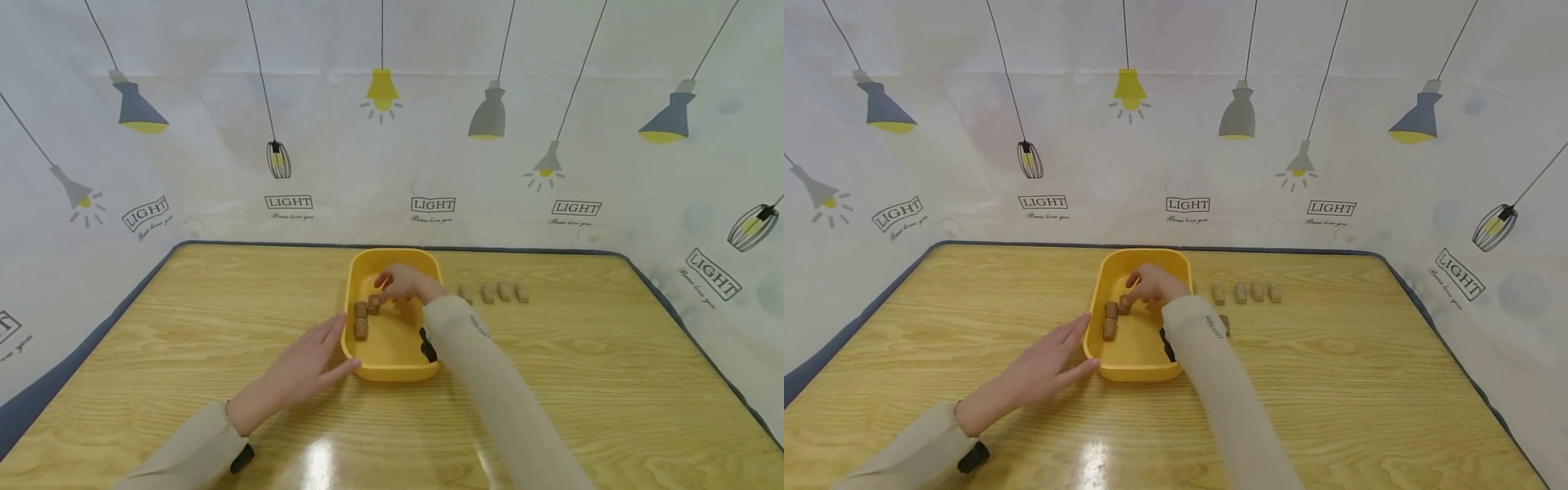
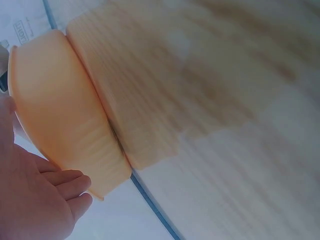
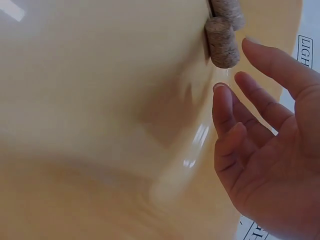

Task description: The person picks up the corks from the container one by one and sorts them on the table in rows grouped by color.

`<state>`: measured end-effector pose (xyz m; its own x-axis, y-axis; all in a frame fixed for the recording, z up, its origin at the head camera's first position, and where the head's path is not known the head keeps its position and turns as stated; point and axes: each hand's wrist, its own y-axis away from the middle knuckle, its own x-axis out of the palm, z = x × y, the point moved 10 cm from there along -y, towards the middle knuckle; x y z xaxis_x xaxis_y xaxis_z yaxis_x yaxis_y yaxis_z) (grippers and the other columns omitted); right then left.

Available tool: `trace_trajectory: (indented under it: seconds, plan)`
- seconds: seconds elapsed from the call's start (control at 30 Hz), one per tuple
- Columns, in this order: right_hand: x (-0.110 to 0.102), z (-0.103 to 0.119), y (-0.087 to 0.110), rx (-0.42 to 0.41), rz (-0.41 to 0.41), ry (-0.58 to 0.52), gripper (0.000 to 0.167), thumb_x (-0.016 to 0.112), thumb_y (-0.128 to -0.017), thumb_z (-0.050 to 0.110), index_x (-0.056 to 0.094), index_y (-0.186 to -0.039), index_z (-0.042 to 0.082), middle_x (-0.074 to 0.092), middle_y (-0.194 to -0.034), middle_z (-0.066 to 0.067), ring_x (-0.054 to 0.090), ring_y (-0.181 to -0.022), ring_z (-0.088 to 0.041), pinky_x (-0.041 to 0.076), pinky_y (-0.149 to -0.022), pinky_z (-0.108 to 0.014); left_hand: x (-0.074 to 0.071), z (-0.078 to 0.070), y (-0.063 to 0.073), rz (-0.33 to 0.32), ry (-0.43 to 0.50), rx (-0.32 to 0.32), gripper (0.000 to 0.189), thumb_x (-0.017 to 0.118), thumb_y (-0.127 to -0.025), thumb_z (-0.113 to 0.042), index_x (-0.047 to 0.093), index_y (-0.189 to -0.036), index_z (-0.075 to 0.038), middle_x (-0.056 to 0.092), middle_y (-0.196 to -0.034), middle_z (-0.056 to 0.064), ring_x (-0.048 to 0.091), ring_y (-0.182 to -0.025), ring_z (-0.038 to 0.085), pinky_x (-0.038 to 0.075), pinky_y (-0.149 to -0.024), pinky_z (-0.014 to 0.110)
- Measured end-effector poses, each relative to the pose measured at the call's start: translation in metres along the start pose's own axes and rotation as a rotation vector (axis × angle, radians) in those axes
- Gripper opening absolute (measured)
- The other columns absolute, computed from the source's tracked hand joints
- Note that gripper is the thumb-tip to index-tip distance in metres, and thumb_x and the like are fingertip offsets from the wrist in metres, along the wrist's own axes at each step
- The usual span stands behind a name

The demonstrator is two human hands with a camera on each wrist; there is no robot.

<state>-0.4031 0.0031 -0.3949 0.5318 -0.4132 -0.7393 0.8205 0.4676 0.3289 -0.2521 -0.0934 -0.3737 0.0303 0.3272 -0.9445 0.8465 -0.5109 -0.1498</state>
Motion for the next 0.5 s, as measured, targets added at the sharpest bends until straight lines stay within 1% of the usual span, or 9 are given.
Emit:
trace_trajectory:
  seconds: [0.1,0.2,0.4,0.5]
  plan:
    - [0.006,-0.003,-0.002,0.005,0.022,-0.012,0.034,0.066,-0.079,0.016,0.057,-0.111,0.007,0.056,-0.1,-0.005,0.053,-0.078,-0.018,0.046,-0.067,-0.026,0.0,0.0,0.0,-0.003,-0.008,0.0,0.08,0.031,-0.088,-0.057,0.015,-0.139,0.003,0.019,-0.141,0.017,0.025,-0.125,0.031,0.021,-0.1,0.04]
    - [0.01,-0.003,-0.003,-0.008,0.037,-0.012,0.035,0.067,-0.078,0.017,0.057,-0.11,0.007,0.055,-0.1,-0.005,0.054,-0.078,-0.017,0.046,-0.069,-0.026,0.0,0.0,0.0,-0.005,-0.013,0.001,0.08,0.031,-0.089,-0.057,0.016,-0.139,0.004,0.02,-0.141,0.017,0.025,-0.125,0.031,0.021,-0.1,0.04]
    - [0.016,-0.002,-0.005,-0.037,0.053,-0.003,0.038,0.071,-0.075,0.017,0.057,-0.108,0.005,0.055,-0.097,-0.005,0.053,-0.074,-0.016,0.045,-0.065,-0.024,0.0,0.0,-0.001,-0.006,-0.02,0.001,0.08,0.031,-0.089,-0.057,0.016,-0.139,0.004,0.021,-0.141,0.018,0.026,-0.125,0.031,0.021,-0.1,0.039]
    - [0.019,-0.002,-0.006,-0.036,0.055,0.01,0.039,0.071,-0.075,0.016,0.057,-0.109,0.005,0.054,-0.097,-0.005,0.052,-0.075,-0.016,0.044,-0.066,-0.023,0.0,0.0,-0.001,-0.011,-0.014,0.003,0.079,0.032,-0.089,-0.056,0.016,-0.139,0.004,0.022,-0.14,0.018,0.027,-0.125,0.031,0.022,-0.1,0.04]
